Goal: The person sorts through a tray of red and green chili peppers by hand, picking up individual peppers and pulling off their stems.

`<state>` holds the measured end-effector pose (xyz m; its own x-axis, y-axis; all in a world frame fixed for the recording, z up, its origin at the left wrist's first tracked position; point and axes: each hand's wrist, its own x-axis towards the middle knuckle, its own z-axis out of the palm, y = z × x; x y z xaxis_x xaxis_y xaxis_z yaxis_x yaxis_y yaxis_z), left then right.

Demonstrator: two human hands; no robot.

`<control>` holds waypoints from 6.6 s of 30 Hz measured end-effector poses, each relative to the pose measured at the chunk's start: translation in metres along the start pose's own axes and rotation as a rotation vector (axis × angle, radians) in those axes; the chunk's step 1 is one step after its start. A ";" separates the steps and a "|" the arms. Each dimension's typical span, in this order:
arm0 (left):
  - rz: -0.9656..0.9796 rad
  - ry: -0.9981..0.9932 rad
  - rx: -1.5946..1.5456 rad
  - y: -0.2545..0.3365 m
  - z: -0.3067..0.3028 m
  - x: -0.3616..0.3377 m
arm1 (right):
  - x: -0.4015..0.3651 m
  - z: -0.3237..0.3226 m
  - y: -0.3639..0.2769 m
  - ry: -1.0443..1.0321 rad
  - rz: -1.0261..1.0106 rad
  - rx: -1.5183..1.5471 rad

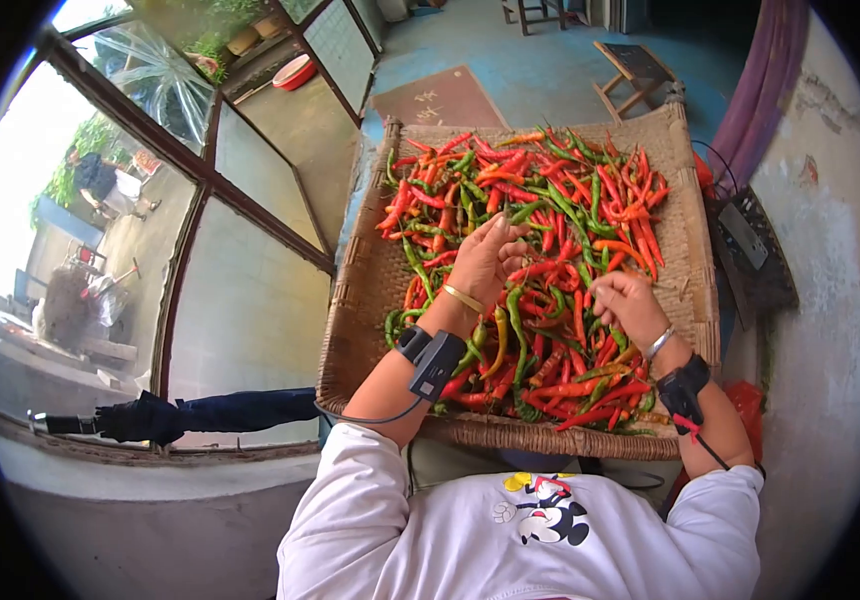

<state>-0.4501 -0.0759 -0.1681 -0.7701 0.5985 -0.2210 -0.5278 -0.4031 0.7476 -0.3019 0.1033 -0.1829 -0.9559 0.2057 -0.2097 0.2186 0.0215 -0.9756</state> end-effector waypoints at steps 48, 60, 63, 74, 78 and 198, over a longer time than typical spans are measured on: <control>-0.078 -0.549 0.909 -0.061 0.002 -0.036 | -0.006 0.007 0.008 -0.173 0.288 0.659; -0.314 -0.590 0.655 -0.060 0.003 -0.038 | -0.005 0.015 0.003 -0.138 -0.064 0.308; -0.060 -0.334 0.453 -0.064 0.006 -0.039 | -0.007 0.022 0.002 -0.036 0.083 0.341; -0.192 -0.338 0.167 -0.055 0.013 -0.045 | -0.010 0.035 0.017 -0.254 0.024 0.144; -0.240 -0.291 0.127 -0.062 0.002 -0.037 | -0.013 0.036 0.001 -0.180 -0.048 0.020; -0.455 -0.545 0.618 -0.054 0.019 -0.058 | 0.000 0.018 0.009 -0.193 -0.144 0.728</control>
<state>-0.3699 -0.0755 -0.1833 -0.1804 0.9127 -0.3667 -0.3321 0.2944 0.8961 -0.3032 0.0863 -0.1928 -0.9971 0.0736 -0.0199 -0.0308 -0.6283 -0.7773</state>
